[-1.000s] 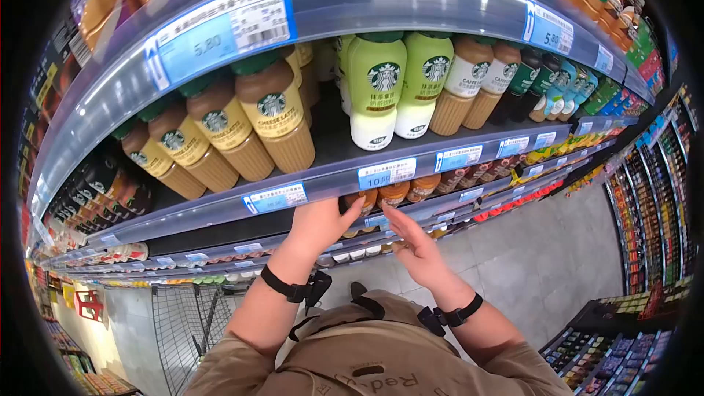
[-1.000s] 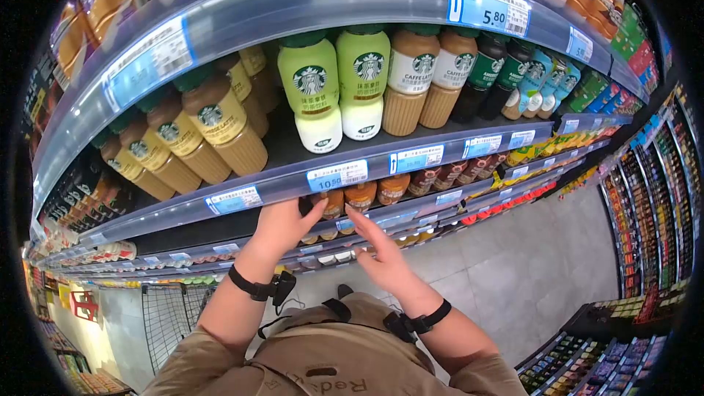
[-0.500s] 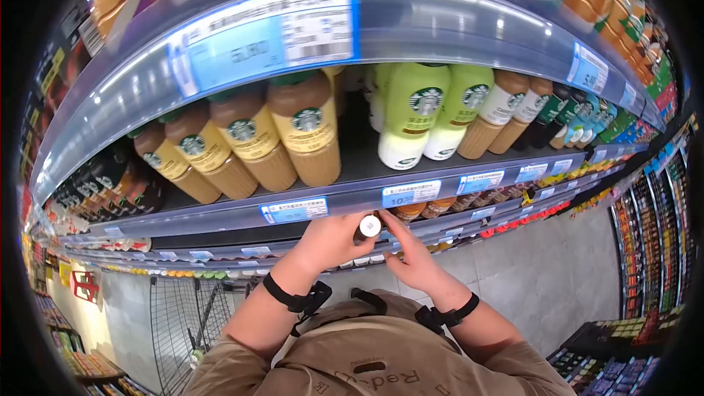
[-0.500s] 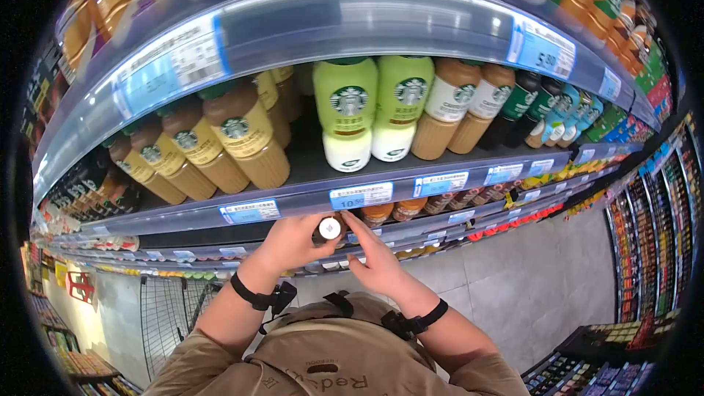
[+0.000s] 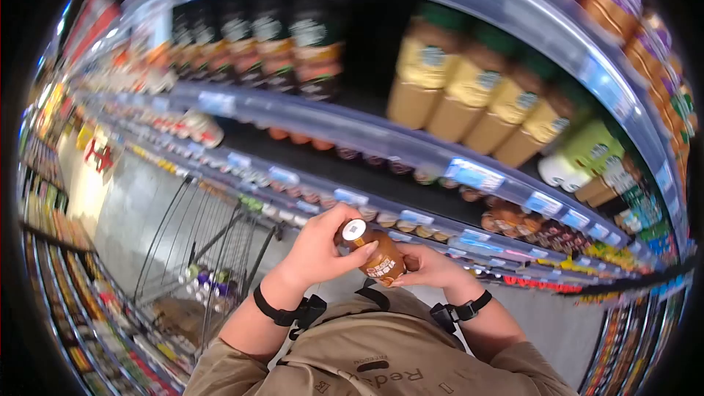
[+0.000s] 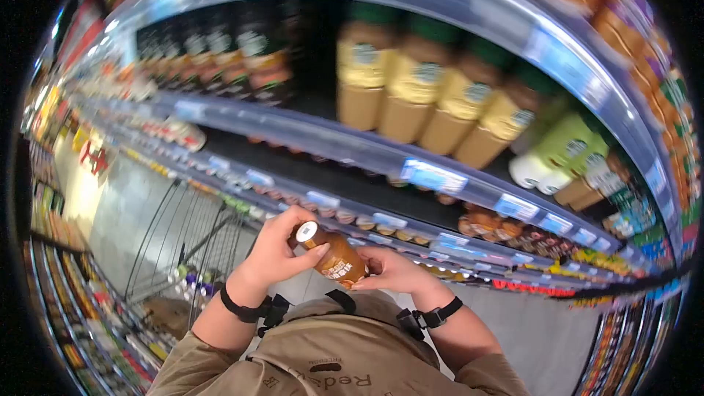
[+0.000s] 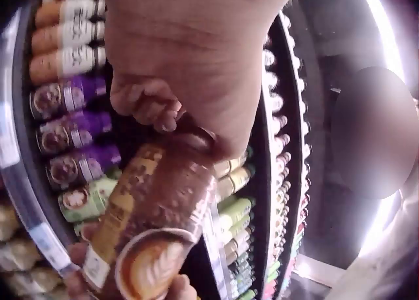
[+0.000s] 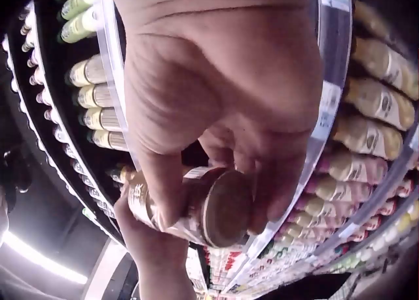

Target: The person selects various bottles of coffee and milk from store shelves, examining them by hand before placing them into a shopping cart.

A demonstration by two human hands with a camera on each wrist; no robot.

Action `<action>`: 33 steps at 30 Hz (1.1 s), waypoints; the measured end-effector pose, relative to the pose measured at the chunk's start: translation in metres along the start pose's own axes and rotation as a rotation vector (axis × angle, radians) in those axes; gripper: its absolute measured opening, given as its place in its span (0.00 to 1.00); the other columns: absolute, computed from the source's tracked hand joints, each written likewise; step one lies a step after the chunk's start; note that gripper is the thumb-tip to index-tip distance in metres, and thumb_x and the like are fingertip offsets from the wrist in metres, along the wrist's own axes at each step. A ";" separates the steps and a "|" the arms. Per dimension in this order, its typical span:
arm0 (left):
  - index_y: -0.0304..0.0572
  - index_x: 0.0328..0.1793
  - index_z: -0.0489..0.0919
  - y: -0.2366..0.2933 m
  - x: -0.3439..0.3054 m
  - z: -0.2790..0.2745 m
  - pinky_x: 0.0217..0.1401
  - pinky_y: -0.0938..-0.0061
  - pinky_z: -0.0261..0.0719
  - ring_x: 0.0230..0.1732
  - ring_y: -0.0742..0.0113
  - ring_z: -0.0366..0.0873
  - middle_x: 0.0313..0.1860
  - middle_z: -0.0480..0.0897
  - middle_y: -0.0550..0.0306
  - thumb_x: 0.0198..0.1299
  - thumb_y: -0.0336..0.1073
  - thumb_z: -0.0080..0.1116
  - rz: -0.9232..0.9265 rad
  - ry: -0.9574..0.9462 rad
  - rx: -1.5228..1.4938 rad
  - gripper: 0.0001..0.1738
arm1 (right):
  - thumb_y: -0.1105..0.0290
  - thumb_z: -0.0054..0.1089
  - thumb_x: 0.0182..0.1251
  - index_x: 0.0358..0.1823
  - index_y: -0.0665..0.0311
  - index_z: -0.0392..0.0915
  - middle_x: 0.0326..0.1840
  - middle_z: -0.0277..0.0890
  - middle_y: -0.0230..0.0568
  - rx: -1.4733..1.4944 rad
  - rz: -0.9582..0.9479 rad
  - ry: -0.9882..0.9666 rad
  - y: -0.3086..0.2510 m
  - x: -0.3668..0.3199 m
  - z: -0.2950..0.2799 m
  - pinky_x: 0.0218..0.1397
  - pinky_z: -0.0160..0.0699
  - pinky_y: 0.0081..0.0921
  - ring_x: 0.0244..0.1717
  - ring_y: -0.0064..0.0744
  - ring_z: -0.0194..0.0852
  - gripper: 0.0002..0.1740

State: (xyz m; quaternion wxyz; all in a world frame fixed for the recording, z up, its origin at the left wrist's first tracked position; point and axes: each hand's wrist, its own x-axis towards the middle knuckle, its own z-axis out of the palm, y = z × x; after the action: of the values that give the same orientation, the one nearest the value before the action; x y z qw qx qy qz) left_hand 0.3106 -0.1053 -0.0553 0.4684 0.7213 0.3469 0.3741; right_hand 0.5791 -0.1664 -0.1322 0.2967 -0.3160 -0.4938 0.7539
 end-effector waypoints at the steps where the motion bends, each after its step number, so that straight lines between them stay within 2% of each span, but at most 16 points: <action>1: 0.39 0.50 0.79 0.000 -0.022 -0.021 0.35 0.74 0.79 0.32 0.69 0.83 0.35 0.84 0.55 0.58 0.37 0.79 -0.019 0.046 0.004 0.21 | 0.72 0.78 0.66 0.74 0.67 0.72 0.63 0.81 0.35 0.041 0.051 -0.075 0.001 0.015 0.012 0.65 0.80 0.29 0.64 0.24 0.78 0.36; 3: 0.39 0.50 0.79 0.002 -0.070 -0.060 0.35 0.72 0.80 0.32 0.64 0.85 0.34 0.85 0.53 0.58 0.37 0.78 0.069 0.130 0.086 0.20 | 0.70 0.77 0.68 0.70 0.67 0.74 0.62 0.81 0.35 0.035 0.098 -0.173 0.000 0.046 0.042 0.66 0.79 0.27 0.65 0.24 0.78 0.32; 5: 0.39 0.50 0.79 0.009 -0.122 -0.098 0.36 0.71 0.81 0.32 0.61 0.85 0.34 0.85 0.53 0.60 0.36 0.76 0.024 0.213 0.100 0.18 | 0.67 0.74 0.72 0.70 0.67 0.75 0.61 0.83 0.35 -0.008 0.128 -0.352 0.003 0.084 0.077 0.62 0.81 0.26 0.61 0.24 0.80 0.29; 7: 0.38 0.51 0.80 0.011 -0.177 -0.136 0.37 0.69 0.81 0.32 0.61 0.85 0.34 0.85 0.53 0.63 0.35 0.73 -0.034 0.282 0.167 0.16 | 0.61 0.67 0.78 0.71 0.68 0.75 0.58 0.84 0.36 -0.076 0.218 -0.420 0.010 0.121 0.123 0.57 0.86 0.26 0.54 0.26 0.85 0.27; 9: 0.38 0.51 0.80 0.003 -0.231 -0.166 0.38 0.70 0.81 0.32 0.62 0.85 0.34 0.85 0.52 0.64 0.35 0.70 -0.053 0.386 0.177 0.14 | 0.53 0.59 0.82 0.71 0.69 0.74 0.55 0.85 0.37 0.225 0.372 -0.476 0.025 0.157 0.170 0.51 0.88 0.26 0.49 0.29 0.87 0.29; 10: 0.38 0.52 0.80 -0.001 -0.258 -0.179 0.39 0.70 0.81 0.33 0.62 0.85 0.35 0.85 0.51 0.64 0.35 0.70 -0.078 0.463 0.160 0.14 | 0.49 0.52 0.85 0.72 0.69 0.73 0.56 0.85 0.40 0.207 0.376 -0.567 0.023 0.176 0.196 0.50 0.89 0.30 0.49 0.32 0.88 0.31; 13: 0.38 0.52 0.80 -0.005 -0.330 -0.208 0.41 0.71 0.81 0.34 0.62 0.86 0.36 0.86 0.50 0.64 0.35 0.70 -0.196 0.640 0.138 0.14 | 0.49 0.50 0.86 0.74 0.68 0.71 0.57 0.85 0.41 0.206 0.483 -0.613 0.038 0.222 0.267 0.49 0.89 0.33 0.49 0.32 0.87 0.31; 15: 0.37 0.50 0.80 -0.003 -0.372 -0.223 0.46 0.72 0.80 0.39 0.65 0.84 0.37 0.86 0.53 0.64 0.33 0.68 -0.376 0.777 0.188 0.13 | 0.51 0.48 0.87 0.75 0.66 0.70 0.59 0.83 0.41 0.184 0.533 -0.637 0.056 0.245 0.309 0.52 0.88 0.36 0.53 0.33 0.86 0.29; 17: 0.37 0.50 0.80 -0.010 -0.410 -0.236 0.45 0.71 0.80 0.38 0.63 0.84 0.36 0.86 0.53 0.63 0.32 0.69 -0.379 0.876 0.187 0.13 | 0.51 0.48 0.87 0.76 0.68 0.67 0.59 0.83 0.42 0.151 0.561 -0.572 0.073 0.266 0.350 0.55 0.87 0.37 0.56 0.36 0.85 0.31; 18: 0.37 0.51 0.80 -0.012 -0.428 -0.244 0.43 0.69 0.81 0.36 0.61 0.86 0.35 0.86 0.50 0.63 0.34 0.70 -0.386 0.880 0.240 0.15 | 0.54 0.49 0.87 0.77 0.66 0.66 0.66 0.79 0.43 0.137 0.596 -0.579 0.082 0.276 0.366 0.61 0.85 0.40 0.62 0.37 0.82 0.29; 19: 0.37 0.52 0.80 -0.014 -0.444 -0.250 0.41 0.68 0.82 0.35 0.59 0.87 0.35 0.86 0.48 0.64 0.36 0.72 -0.396 0.879 0.292 0.17 | 0.54 0.49 0.87 0.77 0.66 0.66 0.66 0.79 0.43 0.128 0.616 -0.606 0.086 0.285 0.384 0.61 0.85 0.40 0.62 0.37 0.82 0.29; 22: 0.39 0.53 0.80 -0.020 -0.476 -0.263 0.42 0.65 0.84 0.37 0.53 0.89 0.37 0.88 0.46 0.63 0.37 0.72 -0.509 0.921 0.284 0.18 | 0.58 0.48 0.87 0.79 0.66 0.64 0.75 0.71 0.47 0.080 0.656 -0.517 0.101 0.310 0.423 0.69 0.83 0.45 0.70 0.40 0.77 0.28; 24: 0.41 0.55 0.80 -0.030 -0.489 -0.272 0.44 0.63 0.85 0.42 0.47 0.90 0.40 0.89 0.44 0.64 0.39 0.72 -0.645 0.920 0.221 0.18 | 0.59 0.48 0.87 0.79 0.66 0.63 0.76 0.71 0.47 0.083 0.693 -0.514 0.116 0.329 0.436 0.71 0.81 0.45 0.71 0.40 0.76 0.28; 27: 0.42 0.57 0.82 -0.056 -0.495 -0.282 0.46 0.61 0.86 0.44 0.47 0.90 0.43 0.90 0.43 0.64 0.42 0.72 -0.703 0.953 0.248 0.20 | 0.59 0.49 0.86 0.81 0.65 0.60 0.75 0.71 0.46 0.100 0.761 -0.456 0.137 0.357 0.444 0.73 0.78 0.43 0.72 0.39 0.75 0.30; 31: 0.38 0.58 0.83 -0.100 -0.483 -0.305 0.44 0.64 0.84 0.40 0.52 0.89 0.41 0.89 0.45 0.64 0.38 0.72 -0.694 0.962 0.334 0.19 | 0.60 0.50 0.86 0.83 0.63 0.57 0.74 0.72 0.45 0.182 0.847 -0.345 0.173 0.404 0.438 0.73 0.77 0.41 0.72 0.37 0.75 0.32; 33: 0.38 0.58 0.84 -0.117 -0.472 -0.325 0.46 0.63 0.86 0.43 0.49 0.90 0.45 0.90 0.43 0.65 0.41 0.71 -0.863 0.889 0.310 0.20 | 0.60 0.50 0.86 0.83 0.63 0.58 0.74 0.72 0.44 0.180 0.895 -0.337 0.189 0.435 0.434 0.73 0.77 0.41 0.71 0.36 0.75 0.31</action>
State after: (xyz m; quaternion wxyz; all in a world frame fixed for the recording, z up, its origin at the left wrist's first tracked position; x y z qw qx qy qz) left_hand -0.2146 -0.3341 -0.1746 0.2785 0.3519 0.8175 0.3609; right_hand -0.0516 -0.1413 -0.2520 -0.1146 -0.3440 -0.2832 0.8879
